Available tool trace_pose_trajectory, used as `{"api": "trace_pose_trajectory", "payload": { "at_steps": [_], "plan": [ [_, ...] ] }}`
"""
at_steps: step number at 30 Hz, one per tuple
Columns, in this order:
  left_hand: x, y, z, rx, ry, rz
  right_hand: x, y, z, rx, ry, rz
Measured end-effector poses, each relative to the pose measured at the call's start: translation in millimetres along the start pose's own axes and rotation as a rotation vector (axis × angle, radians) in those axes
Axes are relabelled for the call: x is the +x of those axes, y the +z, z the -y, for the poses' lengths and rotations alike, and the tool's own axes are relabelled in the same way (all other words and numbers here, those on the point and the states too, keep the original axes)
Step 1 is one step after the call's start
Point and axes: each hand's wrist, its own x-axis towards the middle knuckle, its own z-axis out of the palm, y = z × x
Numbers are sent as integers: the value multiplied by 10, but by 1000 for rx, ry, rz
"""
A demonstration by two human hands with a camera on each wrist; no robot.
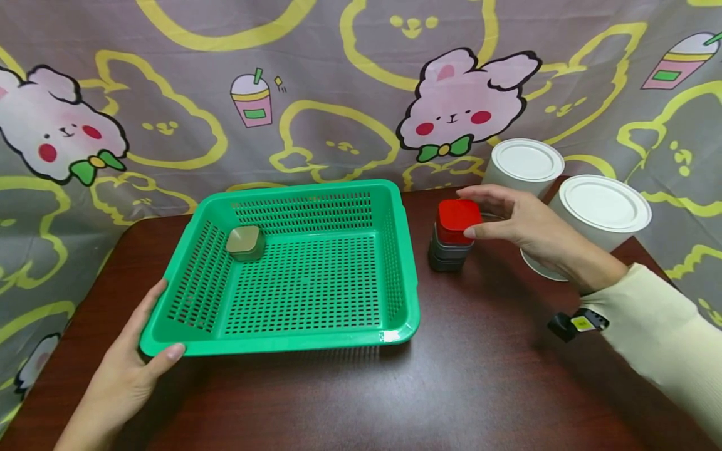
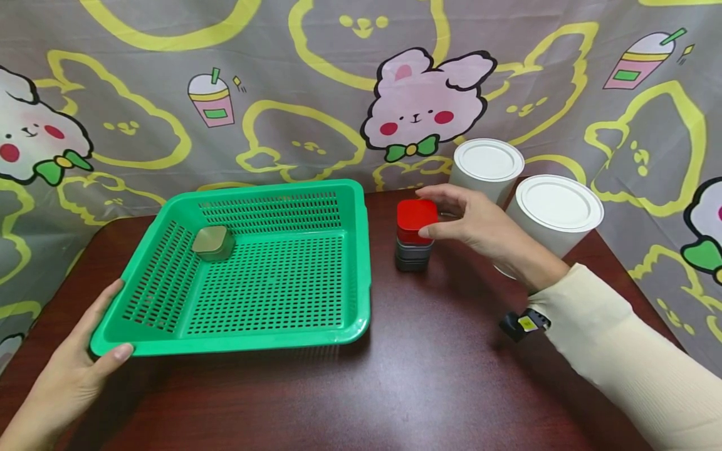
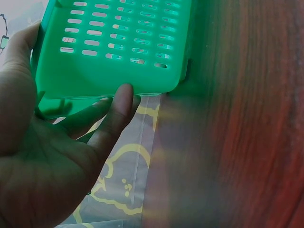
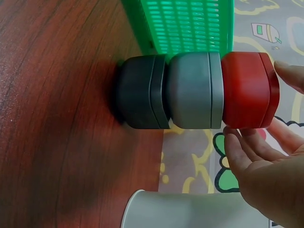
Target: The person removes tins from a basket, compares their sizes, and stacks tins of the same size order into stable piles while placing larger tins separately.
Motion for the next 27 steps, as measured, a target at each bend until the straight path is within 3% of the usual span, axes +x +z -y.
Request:
{"api": "trace_pose_trajectory", "payload": {
  "at_steps": [15,27],
  "plan": [
    [10,-9,6,18,1,-3,-25,-13,71,-44,-12,-37],
    [11,1,7,4,7,-6,-11,-13,126,-15,-31,-34]
  ]
}}
